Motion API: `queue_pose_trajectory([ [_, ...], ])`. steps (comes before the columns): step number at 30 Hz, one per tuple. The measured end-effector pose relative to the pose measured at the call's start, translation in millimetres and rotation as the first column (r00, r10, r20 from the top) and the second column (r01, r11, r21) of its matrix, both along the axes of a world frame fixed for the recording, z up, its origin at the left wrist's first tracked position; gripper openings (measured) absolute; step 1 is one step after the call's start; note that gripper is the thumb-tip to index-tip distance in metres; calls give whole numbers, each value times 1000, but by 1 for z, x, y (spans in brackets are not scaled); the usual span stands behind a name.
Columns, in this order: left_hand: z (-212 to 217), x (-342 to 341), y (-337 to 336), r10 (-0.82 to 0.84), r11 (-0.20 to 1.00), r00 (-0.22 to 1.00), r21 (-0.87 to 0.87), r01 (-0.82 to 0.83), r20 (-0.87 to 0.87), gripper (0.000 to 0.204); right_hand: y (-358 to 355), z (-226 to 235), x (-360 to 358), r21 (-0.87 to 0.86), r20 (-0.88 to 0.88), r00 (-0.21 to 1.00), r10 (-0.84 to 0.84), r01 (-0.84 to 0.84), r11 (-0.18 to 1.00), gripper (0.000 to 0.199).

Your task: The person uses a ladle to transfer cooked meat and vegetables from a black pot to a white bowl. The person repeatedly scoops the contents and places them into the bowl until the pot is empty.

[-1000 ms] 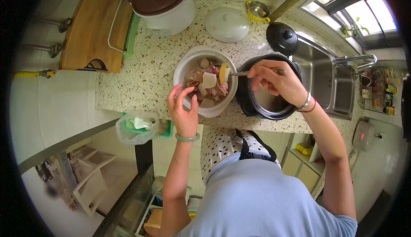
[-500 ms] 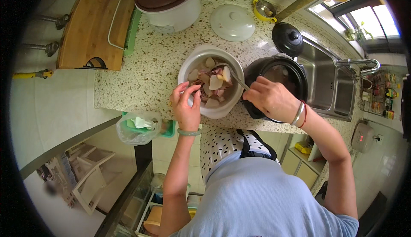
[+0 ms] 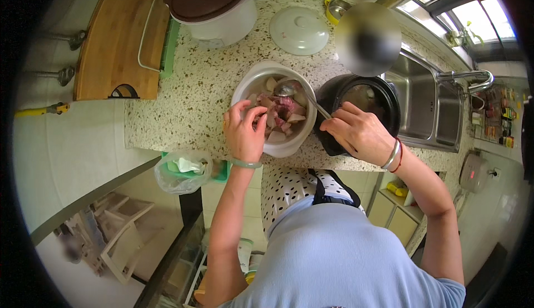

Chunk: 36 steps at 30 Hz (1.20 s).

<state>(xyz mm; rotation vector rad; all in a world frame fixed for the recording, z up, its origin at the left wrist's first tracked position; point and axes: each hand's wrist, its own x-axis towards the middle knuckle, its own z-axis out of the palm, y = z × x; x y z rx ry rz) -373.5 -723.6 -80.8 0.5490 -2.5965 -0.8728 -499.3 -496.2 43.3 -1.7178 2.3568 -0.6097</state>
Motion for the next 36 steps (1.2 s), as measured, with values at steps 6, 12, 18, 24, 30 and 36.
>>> queue_pose_trajectory([
  [6, 7, -26, -3, -150, 969, 969, -167, 184, 198, 41, -5, -13, 6, 104, -169, 982, 85, -68, 992, 15],
  [12, 6, -36, -8, -256, 898, 923, -283, 337, 286, 44, 5, -10, 11, 105, -104, 994, 16, -5, 994, 14],
  [18, -7, -41, -18, -302, 827, 908, -394, 401, 291, 41, -4, -10, 23, -127, 193, 949, -249, 276, 953, 8],
  [24, -7, -43, -21, -337, 794, 887, -411, 448, 314, 39, -21, -18, 34, -114, 307, 877, -370, 420, 900, 6],
  [30, -15, -42, -26, -366, 786, 875, -398, 473, 318, 36, -22, -8, 39, -192, 396, 840, -371, 471, 861, 7],
  [36, -12, -38, -27, -386, 801, 875, -365, 475, 293, 34, -28, -30, 46, -131, 325, 878, -352, 411, 902, 9],
])
